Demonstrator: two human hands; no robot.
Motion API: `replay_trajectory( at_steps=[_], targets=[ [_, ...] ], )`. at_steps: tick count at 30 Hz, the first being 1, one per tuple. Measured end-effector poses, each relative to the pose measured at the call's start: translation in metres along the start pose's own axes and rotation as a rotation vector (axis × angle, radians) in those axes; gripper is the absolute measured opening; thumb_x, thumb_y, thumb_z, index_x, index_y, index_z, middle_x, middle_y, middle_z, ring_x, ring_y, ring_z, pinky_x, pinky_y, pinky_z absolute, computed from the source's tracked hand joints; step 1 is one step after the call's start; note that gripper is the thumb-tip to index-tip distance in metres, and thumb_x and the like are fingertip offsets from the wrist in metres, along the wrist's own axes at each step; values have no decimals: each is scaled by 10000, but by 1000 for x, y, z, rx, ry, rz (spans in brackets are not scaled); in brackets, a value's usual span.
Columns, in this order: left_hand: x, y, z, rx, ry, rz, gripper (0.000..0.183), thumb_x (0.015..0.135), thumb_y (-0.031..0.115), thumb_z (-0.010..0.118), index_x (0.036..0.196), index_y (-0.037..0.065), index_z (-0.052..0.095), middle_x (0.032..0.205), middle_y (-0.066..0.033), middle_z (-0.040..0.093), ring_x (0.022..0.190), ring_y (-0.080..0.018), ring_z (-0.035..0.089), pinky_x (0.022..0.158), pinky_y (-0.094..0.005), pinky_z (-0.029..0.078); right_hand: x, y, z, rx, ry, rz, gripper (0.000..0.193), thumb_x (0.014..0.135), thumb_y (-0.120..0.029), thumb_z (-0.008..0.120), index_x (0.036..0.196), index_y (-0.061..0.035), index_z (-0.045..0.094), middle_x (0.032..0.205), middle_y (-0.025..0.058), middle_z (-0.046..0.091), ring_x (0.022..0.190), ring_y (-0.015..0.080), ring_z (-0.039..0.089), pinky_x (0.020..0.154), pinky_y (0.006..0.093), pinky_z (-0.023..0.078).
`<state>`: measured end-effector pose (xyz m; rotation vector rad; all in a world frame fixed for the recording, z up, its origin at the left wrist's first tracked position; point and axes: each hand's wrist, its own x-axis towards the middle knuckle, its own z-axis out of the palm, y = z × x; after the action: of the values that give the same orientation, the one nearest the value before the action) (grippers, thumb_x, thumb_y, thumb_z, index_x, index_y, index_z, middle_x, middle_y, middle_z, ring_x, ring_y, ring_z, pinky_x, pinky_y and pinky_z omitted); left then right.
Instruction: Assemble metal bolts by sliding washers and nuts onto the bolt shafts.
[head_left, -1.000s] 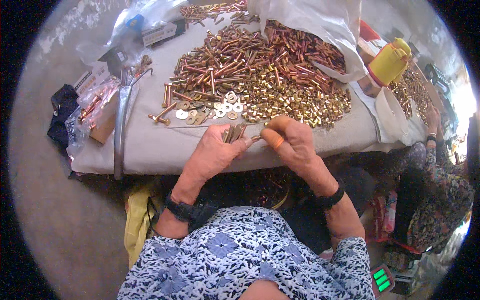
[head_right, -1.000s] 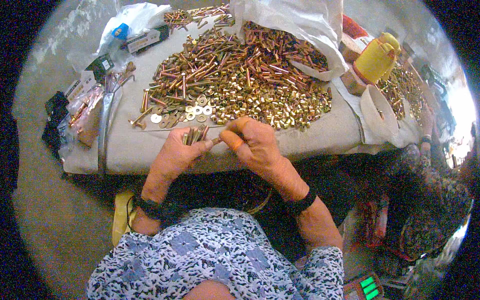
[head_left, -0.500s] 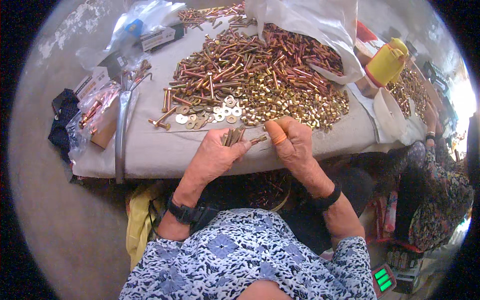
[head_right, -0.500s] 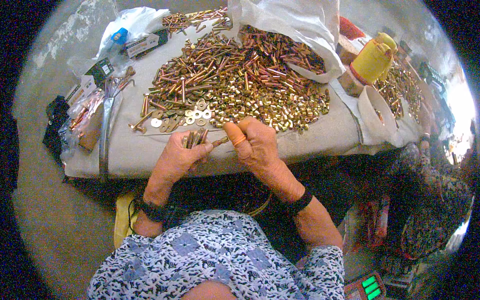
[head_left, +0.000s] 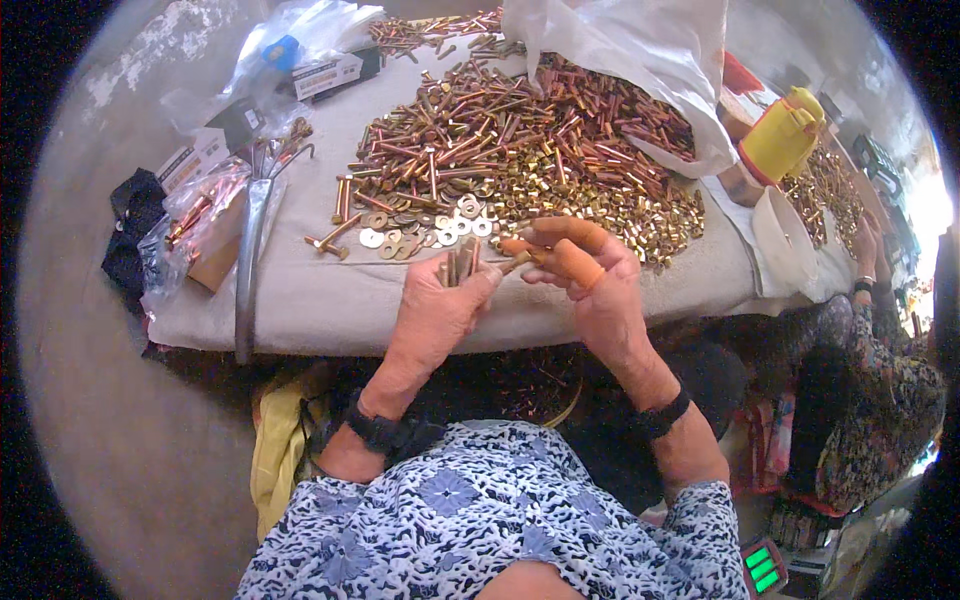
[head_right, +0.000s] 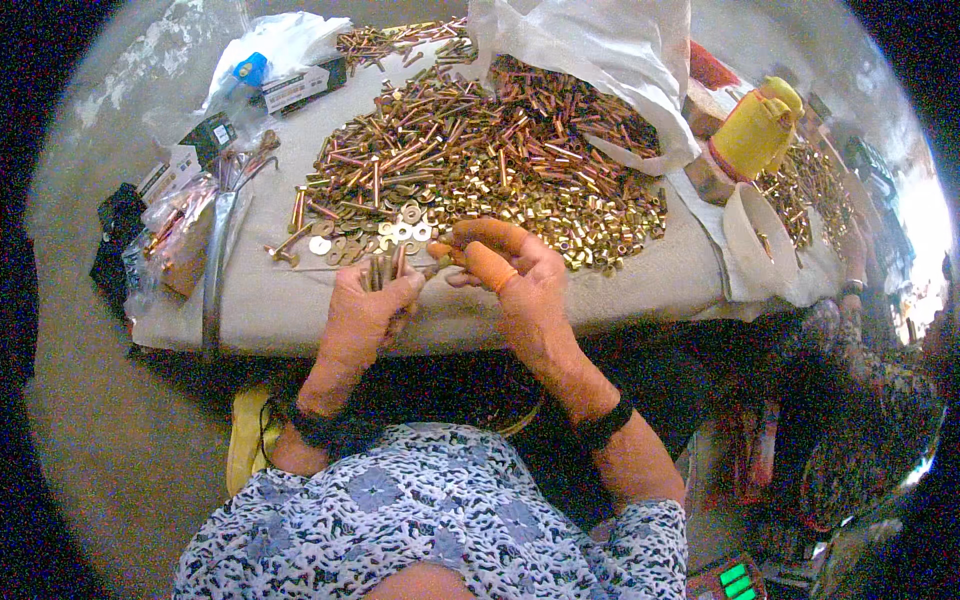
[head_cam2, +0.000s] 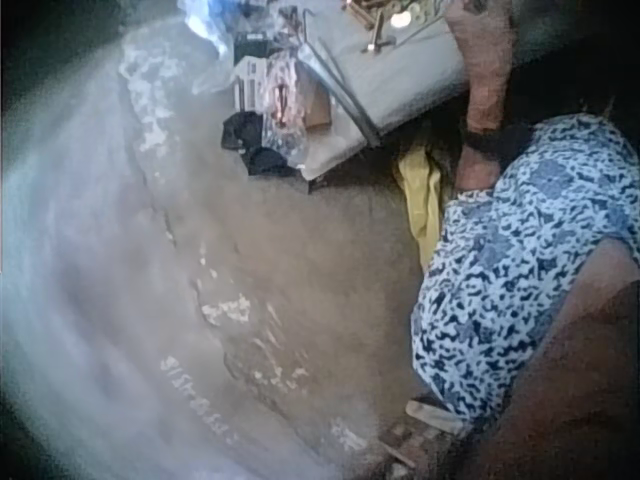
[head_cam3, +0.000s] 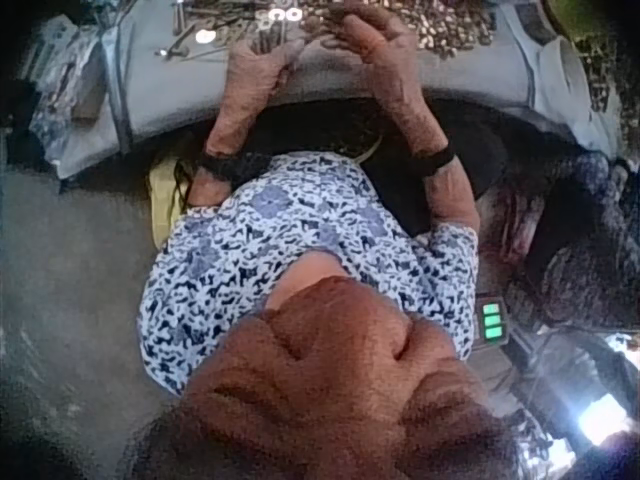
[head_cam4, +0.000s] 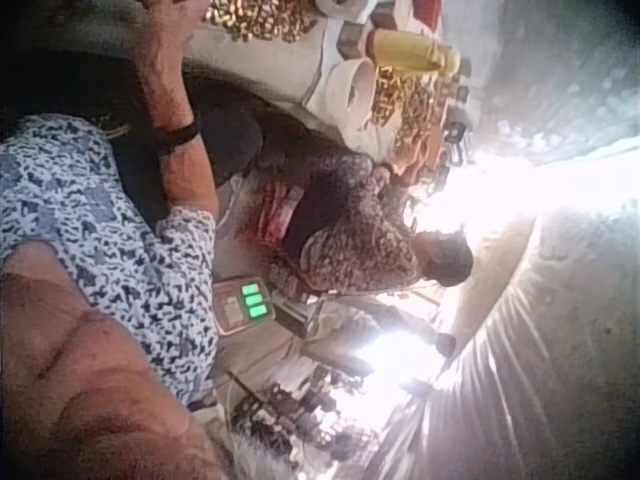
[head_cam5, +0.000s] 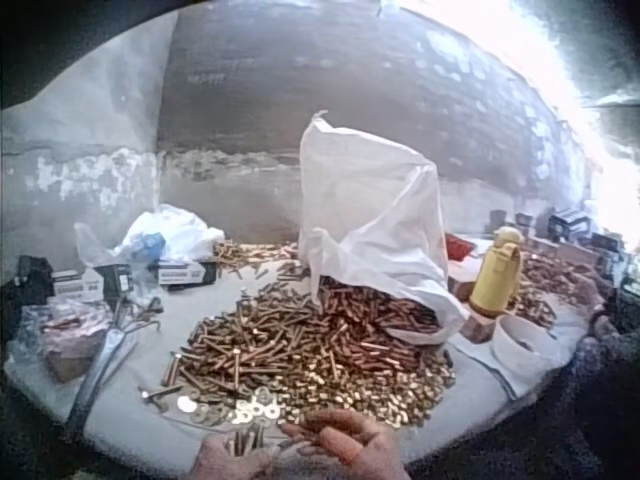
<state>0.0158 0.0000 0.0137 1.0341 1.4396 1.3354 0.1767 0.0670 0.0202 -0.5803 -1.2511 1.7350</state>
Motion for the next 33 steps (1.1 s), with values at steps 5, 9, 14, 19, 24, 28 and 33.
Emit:
replay_trajectory(
  at_steps=[5,9,14,19,24,28,33],
  targets=[
    [0,-2,1,68,-21,32,154,800,202,617,755,71,550,547,22,509,399,-41,403,355,-204,288,-2,5,5,-216,-13,-106,258,808,-4,567,1064,23,553,947,72,632,882,136,602,795,257,474],
    [1,-5,-1,121,-58,66,165,800,214,622,764,71,549,545,25,507,399,-39,402,356,-201,287,0,9,3,-341,49,-89,234,801,-48,601,1027,8,586,923,56,636,844,103,581,760,250,474],
    [1,-1,-3,65,-46,17,179,799,227,621,742,76,544,531,30,495,401,-42,413,361,-203,301,1,5,-6,-584,83,-23,206,813,-141,617,973,-11,621,806,36,639,720,91,574,615,250,476],
    [-1,2,-1,103,-65,2,177,803,226,611,728,83,539,522,32,484,402,-45,415,368,-208,312,0,3,-4,-802,-75,-250,164,811,-152,619,888,-8,627,738,61,634,658,126,578,592,264,470],
    [1,-1,-4,123,-84,8,165,794,220,622,748,77,552,527,30,489,405,-45,419,369,-208,313,-1,-4,-8,-817,22,-113,184,805,-178,629,851,-1,607,719,85,618,645,147,577,591,286,468],
    [0,0,-3,124,-92,6,166,790,218,628,763,70,558,533,25,493,412,-47,428,368,-210,317,4,18,-6,-773,13,-516,236,828,-227,610,762,0,595,594,50,542,553,116,498,507,289,421],
    [-2,-1,-2,150,-110,30,165,792,214,628,771,67,556,538,21,498,411,-51,433,365,-212,324,2,6,-14,-834,28,-48,177,814,-181,623,825,-7,599,680,78,581,626,135,547,564,294,450]
  ],
)
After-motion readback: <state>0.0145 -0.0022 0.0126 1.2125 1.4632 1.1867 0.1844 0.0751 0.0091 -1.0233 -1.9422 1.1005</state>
